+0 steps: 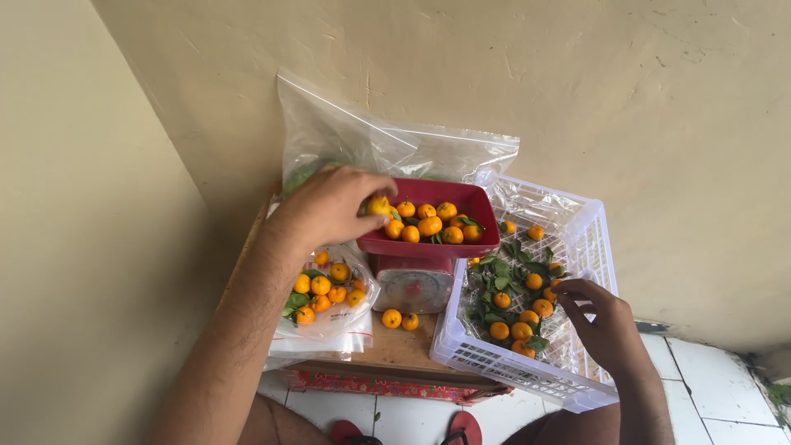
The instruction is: The person sorts kumquats by hand, picking them from a white plastic crate and placing them into a red tray on a weighing scale.
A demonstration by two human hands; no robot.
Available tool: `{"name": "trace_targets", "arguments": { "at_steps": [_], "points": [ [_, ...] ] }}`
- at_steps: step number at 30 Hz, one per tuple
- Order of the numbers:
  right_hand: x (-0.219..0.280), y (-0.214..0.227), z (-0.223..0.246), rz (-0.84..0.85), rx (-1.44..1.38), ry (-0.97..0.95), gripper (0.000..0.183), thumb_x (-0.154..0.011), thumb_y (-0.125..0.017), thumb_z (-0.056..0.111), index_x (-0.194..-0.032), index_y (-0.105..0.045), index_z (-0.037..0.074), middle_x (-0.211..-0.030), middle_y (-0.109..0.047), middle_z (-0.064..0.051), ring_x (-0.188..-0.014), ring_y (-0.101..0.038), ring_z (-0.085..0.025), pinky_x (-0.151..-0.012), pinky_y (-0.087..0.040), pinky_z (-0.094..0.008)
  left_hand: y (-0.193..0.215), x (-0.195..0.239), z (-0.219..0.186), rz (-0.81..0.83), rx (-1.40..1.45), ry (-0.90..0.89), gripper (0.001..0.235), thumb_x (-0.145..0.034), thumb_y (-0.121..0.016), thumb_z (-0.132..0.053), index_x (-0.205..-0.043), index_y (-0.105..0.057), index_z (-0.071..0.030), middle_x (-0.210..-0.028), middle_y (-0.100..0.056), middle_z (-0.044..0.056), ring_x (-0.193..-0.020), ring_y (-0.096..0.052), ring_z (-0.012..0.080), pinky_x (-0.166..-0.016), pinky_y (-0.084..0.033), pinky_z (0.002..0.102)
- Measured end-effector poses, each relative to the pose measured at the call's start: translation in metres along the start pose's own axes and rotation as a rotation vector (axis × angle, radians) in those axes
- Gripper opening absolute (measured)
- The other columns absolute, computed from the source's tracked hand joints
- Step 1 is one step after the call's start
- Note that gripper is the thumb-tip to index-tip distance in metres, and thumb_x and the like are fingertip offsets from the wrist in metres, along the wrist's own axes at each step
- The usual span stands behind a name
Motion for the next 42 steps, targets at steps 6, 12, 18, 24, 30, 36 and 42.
{"name": "trace_targets", "arguments": {
  "at_steps": [6,12,18,24,30,36,42],
  "points": [
    [-0.002,-0.004,-0.004,0.01,0.086,0.027,0.019,-0.095,-0.067,0.014,-0.112,-0.077,0.012,-0.107,-0.081,-0.001,-0.098,-0.077,-0.015,-0.086,-0.063,-0.032,-0.018,0.002,0.025,-0.011,-0.009,-0.007,0.036,-0.096,-0.065,-0.032,-0.129,-0.068,-0.018,-0.124,-0.074,0.003,-0.117,-0.065,0.0278,-0.095,-0.05,0.047],
    [0.0,-0.003,-0.001,0.035,0.132,0.002,0.021,-0.095,-0.067,0.014,-0.113,-0.078,0.013,-0.112,-0.081,-0.001,-0.1,-0.077,-0.017,-0.089,-0.062,-0.033,-0.007,0.078,0.049,-0.495,0.298,-0.19,0.022,-0.098,-0.063,-0.02,-0.115,-0.07,-0.008,-0.127,-0.071,0.006,-0.12,-0.066,0.0219,-0.102,-0.048,0.037],
    [0.001,-0.003,-0.003,0.055,0.127,-0.059,0.021,-0.096,-0.067,0.014,-0.114,-0.078,0.014,-0.114,-0.081,0.0,-0.101,-0.077,-0.018,-0.092,-0.059,-0.033,-0.063,0.165,0.126,-0.761,0.475,0.125,0.023,-0.095,-0.068,-0.024,-0.112,-0.074,-0.01,-0.121,-0.072,0.005,-0.116,-0.066,0.0183,-0.096,-0.052,0.035],
    [0.001,0.01,-0.007,-0.199,0.165,0.21,0.019,-0.093,-0.071,0.013,-0.11,-0.078,0.011,-0.126,-0.071,-0.01,-0.119,-0.068,-0.026,-0.108,-0.05,-0.042,-0.104,0.168,0.164,-0.238,0.347,0.774,0.066,-0.078,-0.066,-0.063,-0.133,-0.064,-0.027,-0.105,-0.077,-0.002,-0.097,-0.072,0.0164,-0.086,-0.053,0.037],
    [-0.012,0.02,-0.025,-0.146,0.184,-0.248,0.057,-0.091,-0.066,0.028,-0.146,-0.055,0.019,-0.15,-0.052,-0.017,-0.14,-0.048,-0.034,-0.112,-0.039,-0.049,-0.136,0.136,0.192,-0.614,0.585,0.483,0.037,-0.088,-0.071,-0.039,-0.117,-0.073,-0.016,-0.07,-0.069,0.0,-0.06,-0.062,0.0111,-0.067,-0.05,0.029],
    [-0.029,0.02,-0.012,-0.09,0.135,-0.327,0.053,-0.093,-0.065,0.028,-0.145,-0.054,0.024,-0.153,-0.05,-0.017,-0.141,-0.047,-0.034,-0.112,-0.039,-0.049,-0.166,0.132,0.194,-0.819,0.866,0.342,0.032,-0.092,-0.073,-0.031,-0.113,-0.072,-0.007,-0.069,-0.053,-0.001,-0.061,-0.046,0.0057,-0.058,-0.038,0.022],
    [-0.028,0.017,-0.019,-0.097,0.228,-0.232,0.05,-0.091,-0.066,0.026,-0.141,-0.057,0.023,-0.15,-0.056,-0.009,-0.141,-0.048,-0.028,-0.112,-0.038,-0.047,-0.175,0.15,0.194,-0.98,1.141,0.334,0.023,-0.096,-0.069,-0.027,-0.111,-0.071,-0.01,-0.075,-0.051,-0.007,-0.069,-0.041,0.0013,-0.063,-0.032,0.018]
  ]
}}
Point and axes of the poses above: each hand's wrist, its own x-axis away from the middle knuckle, its own y-axis out of the back of the hand, z = x × y, the point moved 6 cm from there along -x, towards the middle knuckle
